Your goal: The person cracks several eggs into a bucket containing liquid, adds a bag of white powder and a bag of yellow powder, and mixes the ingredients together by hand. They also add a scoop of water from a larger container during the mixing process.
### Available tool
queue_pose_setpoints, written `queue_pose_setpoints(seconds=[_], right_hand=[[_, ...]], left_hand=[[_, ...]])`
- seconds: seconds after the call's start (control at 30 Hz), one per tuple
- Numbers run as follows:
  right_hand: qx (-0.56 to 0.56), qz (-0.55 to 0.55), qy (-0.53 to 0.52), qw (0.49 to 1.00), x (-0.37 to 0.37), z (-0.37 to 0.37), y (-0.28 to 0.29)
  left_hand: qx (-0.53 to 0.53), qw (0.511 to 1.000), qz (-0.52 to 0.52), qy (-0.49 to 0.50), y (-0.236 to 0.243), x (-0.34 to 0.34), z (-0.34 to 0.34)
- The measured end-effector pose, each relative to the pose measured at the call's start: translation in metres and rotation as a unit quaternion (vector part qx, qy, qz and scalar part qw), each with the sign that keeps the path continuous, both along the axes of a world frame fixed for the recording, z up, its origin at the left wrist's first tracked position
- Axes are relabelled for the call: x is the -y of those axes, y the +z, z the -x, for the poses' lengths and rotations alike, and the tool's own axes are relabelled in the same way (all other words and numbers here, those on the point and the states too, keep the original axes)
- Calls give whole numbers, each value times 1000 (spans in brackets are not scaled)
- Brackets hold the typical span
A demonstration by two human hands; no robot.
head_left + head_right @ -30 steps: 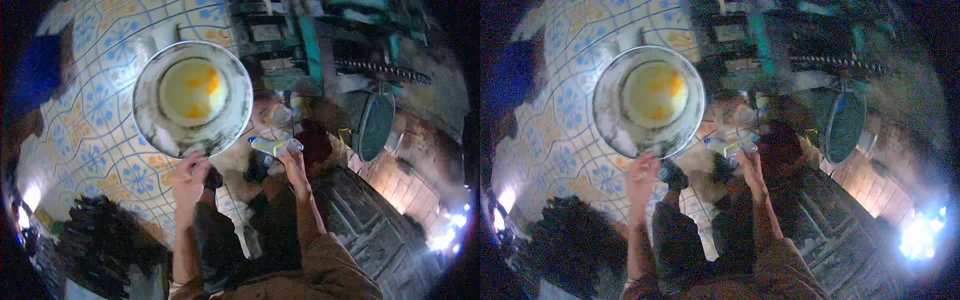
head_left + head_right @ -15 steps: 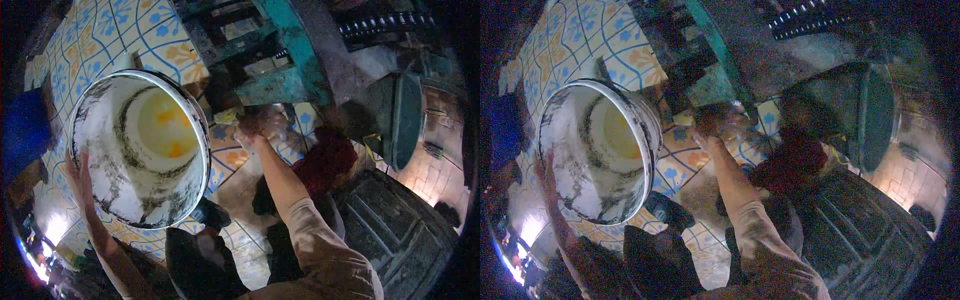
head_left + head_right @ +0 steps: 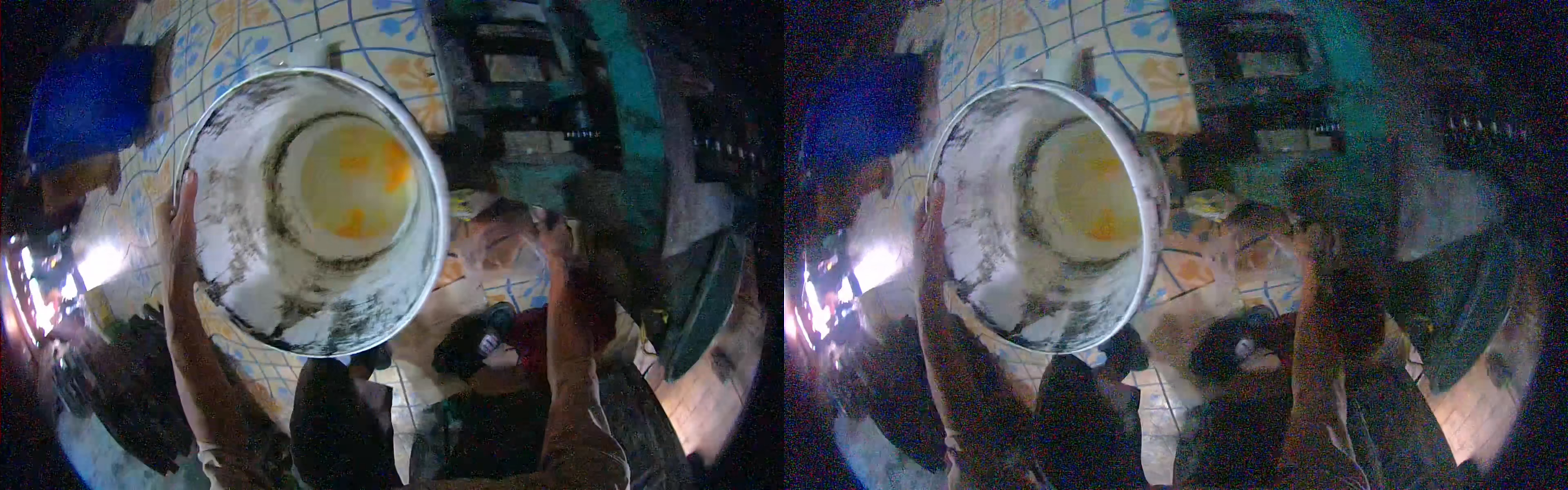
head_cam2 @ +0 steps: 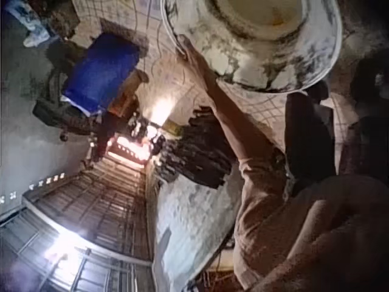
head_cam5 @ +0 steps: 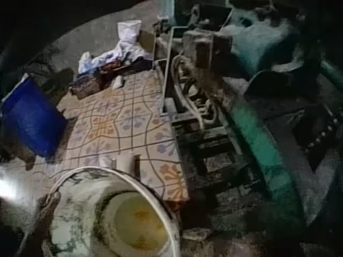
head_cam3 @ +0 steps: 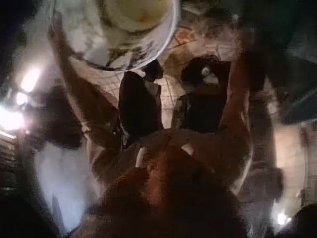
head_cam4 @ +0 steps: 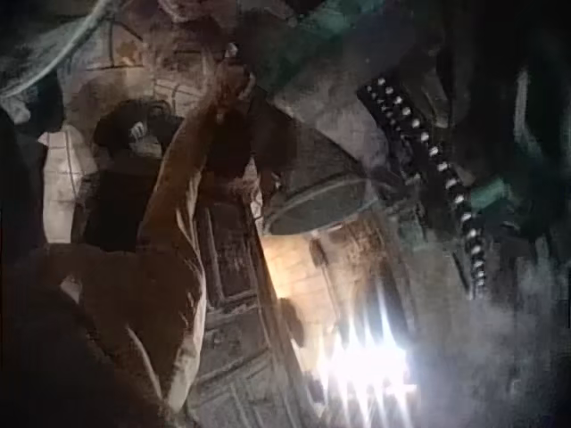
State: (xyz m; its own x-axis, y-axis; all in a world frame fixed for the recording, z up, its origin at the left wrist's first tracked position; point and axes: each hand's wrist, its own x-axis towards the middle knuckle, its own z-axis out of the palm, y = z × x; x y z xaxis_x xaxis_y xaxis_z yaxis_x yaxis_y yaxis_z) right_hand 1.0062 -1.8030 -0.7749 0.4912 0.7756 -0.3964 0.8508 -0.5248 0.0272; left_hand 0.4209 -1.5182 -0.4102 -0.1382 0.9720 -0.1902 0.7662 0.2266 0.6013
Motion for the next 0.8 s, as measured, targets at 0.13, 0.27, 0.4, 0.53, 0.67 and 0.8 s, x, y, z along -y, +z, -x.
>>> queue_pose_setpoints(seconds=[0.13,0.27,0.4,0.53,0.67,0.8], right_hand=[[44,108,4,993,24,1,38],[302,240,227,894,120,-43,65],[-12,-12,-175,984,32,51,259],[-12,-13,-39,999,24,106,420],[-214,-36,9,976,-22,167,471],[-240,177,30,954,-117,259,468]], left_hand=[[56,989,31,136,9,19,-21],[101,987,53,113,34,42,-59],[167,974,-5,150,46,61,-54],[174,972,-5,160,48,86,-73],[247,943,24,220,62,99,-77],[264,925,37,271,58,110,-74]])
